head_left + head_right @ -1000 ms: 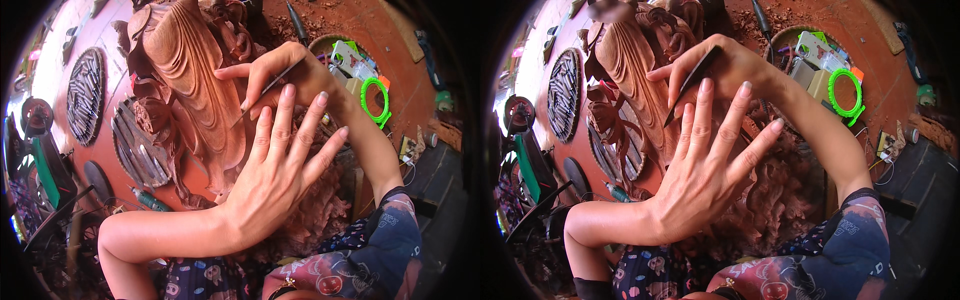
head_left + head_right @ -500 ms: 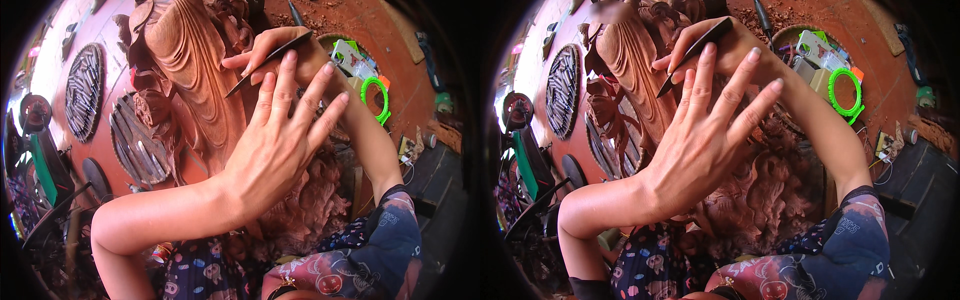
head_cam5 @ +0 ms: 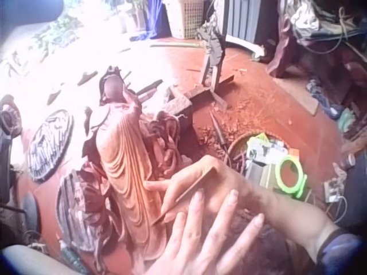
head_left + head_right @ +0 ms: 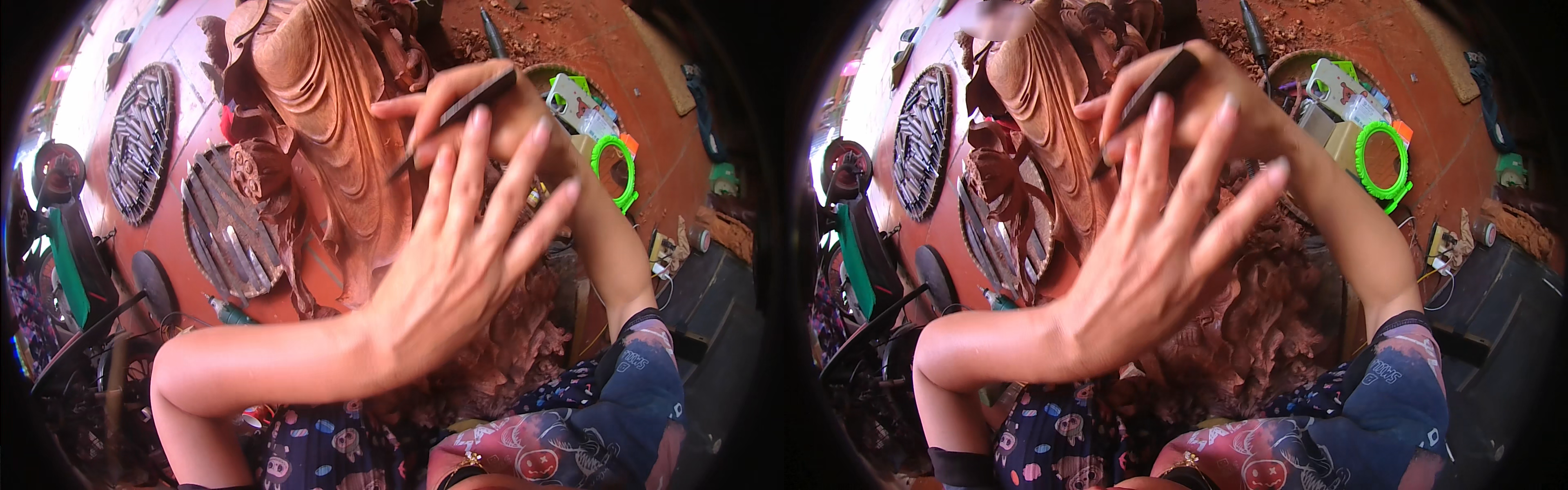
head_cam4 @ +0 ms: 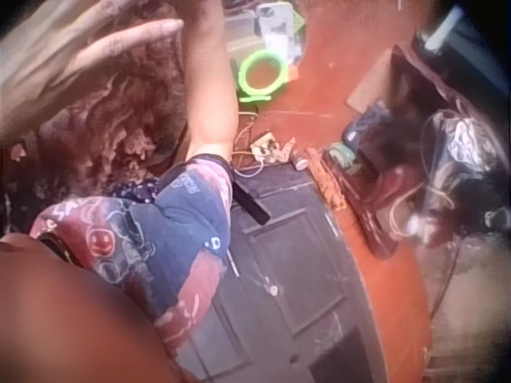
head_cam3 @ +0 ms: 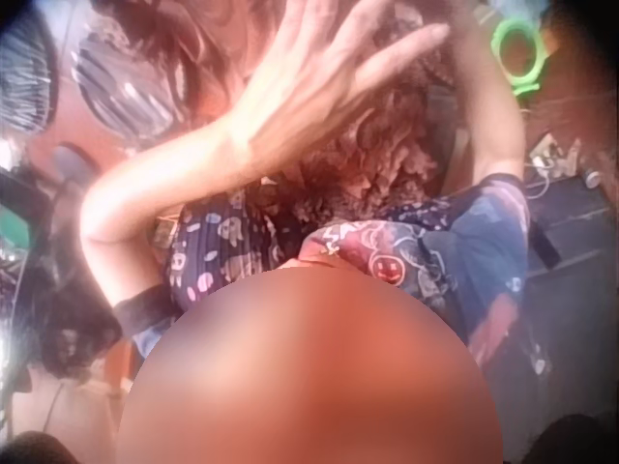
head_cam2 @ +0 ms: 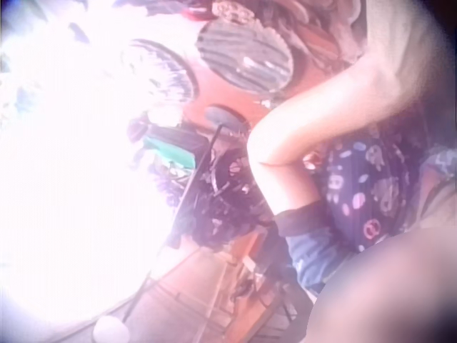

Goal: The person carves a wooden sculpture using a chisel, focusing on refining the folds of the garment. They switch tools and adjust their position to access different areas of the sculpture.

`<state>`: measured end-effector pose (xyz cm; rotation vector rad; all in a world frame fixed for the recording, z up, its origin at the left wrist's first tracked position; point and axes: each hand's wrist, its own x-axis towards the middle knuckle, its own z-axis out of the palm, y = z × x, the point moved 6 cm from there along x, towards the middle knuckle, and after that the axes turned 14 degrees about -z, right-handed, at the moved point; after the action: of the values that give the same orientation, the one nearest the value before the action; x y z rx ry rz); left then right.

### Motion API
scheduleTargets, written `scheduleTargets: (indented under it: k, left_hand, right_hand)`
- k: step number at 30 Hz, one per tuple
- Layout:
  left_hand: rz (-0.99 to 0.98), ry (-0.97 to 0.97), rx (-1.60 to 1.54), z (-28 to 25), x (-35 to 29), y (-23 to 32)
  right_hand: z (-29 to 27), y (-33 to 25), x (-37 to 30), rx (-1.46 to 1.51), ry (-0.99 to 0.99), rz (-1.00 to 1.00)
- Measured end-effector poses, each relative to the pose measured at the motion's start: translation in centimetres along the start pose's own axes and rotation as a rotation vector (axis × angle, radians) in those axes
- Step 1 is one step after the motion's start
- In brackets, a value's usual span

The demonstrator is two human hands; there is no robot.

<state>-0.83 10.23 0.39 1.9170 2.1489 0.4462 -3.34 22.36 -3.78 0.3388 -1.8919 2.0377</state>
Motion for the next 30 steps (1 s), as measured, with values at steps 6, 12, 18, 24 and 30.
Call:
scheduleTargets:
  k: [6,12,18,24,30]
  left_hand:
    - [0.007,0.007,0.058,0.4,-0.4,0.4]
    - [-0.009,0.041,-0.028,-0.3,1.2,-0.7]
    - [-0.011,0.037,-0.025,-0.1,-0.6,0.1]
    - [0.005,-0.023,-0.014,-0.6,-1.4,1.4]
    - [-0.022,0.083,-0.083,-0.5,0.4,0.0]
  right_hand:
    - [0.2,0.6,-0.6,0.016,-0.013,-0.074]
    - [-0.3,-0.6,0.0,0.002,0.141,-0.066]
    - [0.8,0.8,-0.9,-0.02,0.076,0.042]
    - [0.9,-0.7,-0.7,-0.118,-0.043,-0.172]
    - [0.1,-1.4,-0.3,-0.067,0.055,-0.133]
